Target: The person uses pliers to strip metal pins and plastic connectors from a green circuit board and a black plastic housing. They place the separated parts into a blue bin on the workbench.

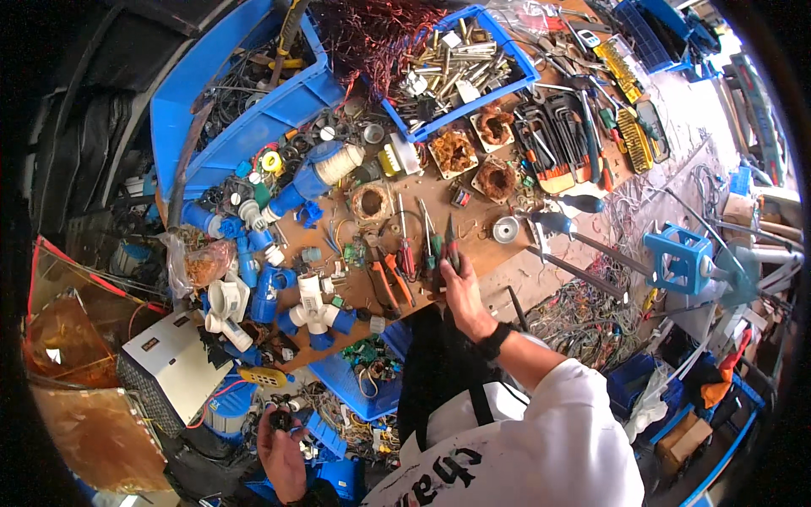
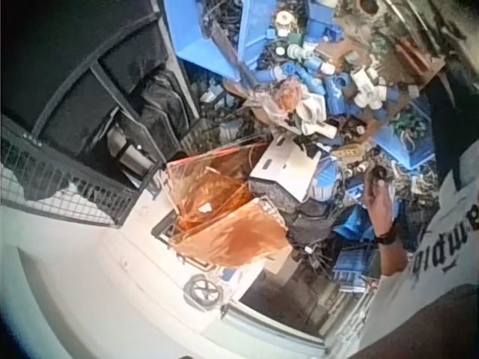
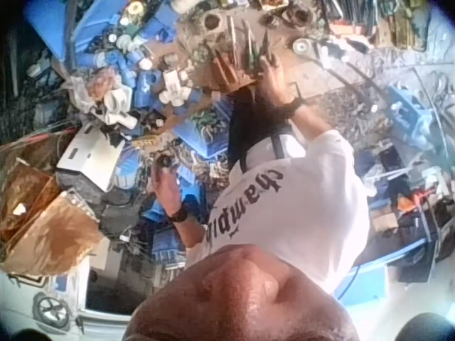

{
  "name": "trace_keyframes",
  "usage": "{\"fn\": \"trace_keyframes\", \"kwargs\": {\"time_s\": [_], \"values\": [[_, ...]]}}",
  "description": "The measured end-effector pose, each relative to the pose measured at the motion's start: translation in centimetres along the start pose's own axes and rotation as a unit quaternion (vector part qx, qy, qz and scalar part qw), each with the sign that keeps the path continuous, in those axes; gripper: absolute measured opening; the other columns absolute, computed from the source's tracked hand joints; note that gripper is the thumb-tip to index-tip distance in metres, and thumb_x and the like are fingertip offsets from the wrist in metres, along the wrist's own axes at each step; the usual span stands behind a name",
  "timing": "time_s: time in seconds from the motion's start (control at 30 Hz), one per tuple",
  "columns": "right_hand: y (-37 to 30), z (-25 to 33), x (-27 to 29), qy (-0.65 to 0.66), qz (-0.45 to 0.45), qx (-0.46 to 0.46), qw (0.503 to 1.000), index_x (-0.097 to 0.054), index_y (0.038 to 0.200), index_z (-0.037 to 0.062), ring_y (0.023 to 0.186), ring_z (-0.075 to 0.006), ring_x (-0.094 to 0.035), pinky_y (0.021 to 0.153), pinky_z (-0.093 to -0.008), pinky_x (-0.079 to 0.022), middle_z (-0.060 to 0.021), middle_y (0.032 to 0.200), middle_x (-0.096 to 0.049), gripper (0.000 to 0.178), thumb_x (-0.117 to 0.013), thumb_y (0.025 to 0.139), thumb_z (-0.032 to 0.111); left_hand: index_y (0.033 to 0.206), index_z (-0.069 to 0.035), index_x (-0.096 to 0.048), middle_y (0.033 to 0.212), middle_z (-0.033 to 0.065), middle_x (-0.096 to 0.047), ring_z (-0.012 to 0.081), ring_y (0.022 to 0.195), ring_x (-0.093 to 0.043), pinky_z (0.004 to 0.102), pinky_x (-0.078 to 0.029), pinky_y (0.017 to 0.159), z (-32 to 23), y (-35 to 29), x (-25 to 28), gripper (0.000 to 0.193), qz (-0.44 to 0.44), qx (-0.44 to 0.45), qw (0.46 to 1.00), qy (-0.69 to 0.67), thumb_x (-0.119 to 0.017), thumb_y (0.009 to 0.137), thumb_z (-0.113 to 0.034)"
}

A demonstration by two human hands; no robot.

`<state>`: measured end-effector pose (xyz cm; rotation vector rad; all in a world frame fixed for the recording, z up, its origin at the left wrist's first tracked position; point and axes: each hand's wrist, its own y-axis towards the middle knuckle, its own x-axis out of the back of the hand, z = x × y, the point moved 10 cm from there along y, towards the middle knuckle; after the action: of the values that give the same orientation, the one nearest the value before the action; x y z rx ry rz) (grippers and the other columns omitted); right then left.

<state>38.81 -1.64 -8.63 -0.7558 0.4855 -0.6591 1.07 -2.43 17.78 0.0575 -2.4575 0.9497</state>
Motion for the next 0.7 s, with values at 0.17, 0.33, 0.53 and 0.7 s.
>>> {"fn": "trace_keyframes", "kwargs": {"time_s": [0.17,0.33,0.53,0.7], "values": [[-6.6,-4.8,6.8,0.069,-0.097,-0.079,0.99,-0.05,0.116,0.0119,0.068,-0.0184,-0.063,0.058,-0.0355,-0.058,-0.0069,0.091,-0.062,0.018,-0.05,0.1,0.019,0.136,-0.001,-0.048,0.12,0.0128,-0.057,0.0224,0.098,-0.06,0.0367,-0.054,0.079,1.1,1.9,-1.3,0.047,0.043,-0.043,0.965,-0.257,-0.061,0.094,-0.018],[-11.1,-14.1,8.4,0.094,-0.014,-0.344,0.934,-0.049,0.116,0.0133,0.069,-0.0229,-0.064,0.06,-0.0407,-0.057,-0.0083,0.081,-0.062,0.02,-0.052,0.099,0.023,0.136,0.0,-0.047,0.122,0.0131,-0.056,0.0217,0.098,-0.06,0.0366,-0.054,0.081,-0.6,2.7,-2.8,0.046,0.091,-0.051,0.97,-0.219,-0.059,0.095,-0.016],[-12.8,-1.6,16.9,0.157,-0.295,0.086,0.939,-0.047,0.11,0.013,0.064,-0.0184,-0.058,0.056,-0.0375,-0.052,-0.0054,0.077,-0.055,0.024,-0.058,0.095,0.028,0.137,0.002,-0.045,0.123,0.0145,-0.056,0.0225,0.098,-0.061,0.0372,-0.055,0.083,-2.0,2.4,-2.2,0.046,0.106,-0.069,0.969,-0.213,-0.056,0.095,-0.012],[-22.4,-8.5,12.1,0.137,-0.032,-0.242,0.96,-0.051,0.115,0.0089,0.062,-0.0226,-0.062,0.052,-0.0365,-0.053,-0.0096,0.081,-0.063,0.019,-0.05,0.098,0.017,0.139,0.002,-0.042,0.125,0.0148,-0.055,0.0219,0.1,-0.06,0.0366,-0.054,0.084,-4.3,2.6,-3.2,0.048,0.164,-0.101,0.958,-0.212,-0.054,0.095,-0.012]]}}
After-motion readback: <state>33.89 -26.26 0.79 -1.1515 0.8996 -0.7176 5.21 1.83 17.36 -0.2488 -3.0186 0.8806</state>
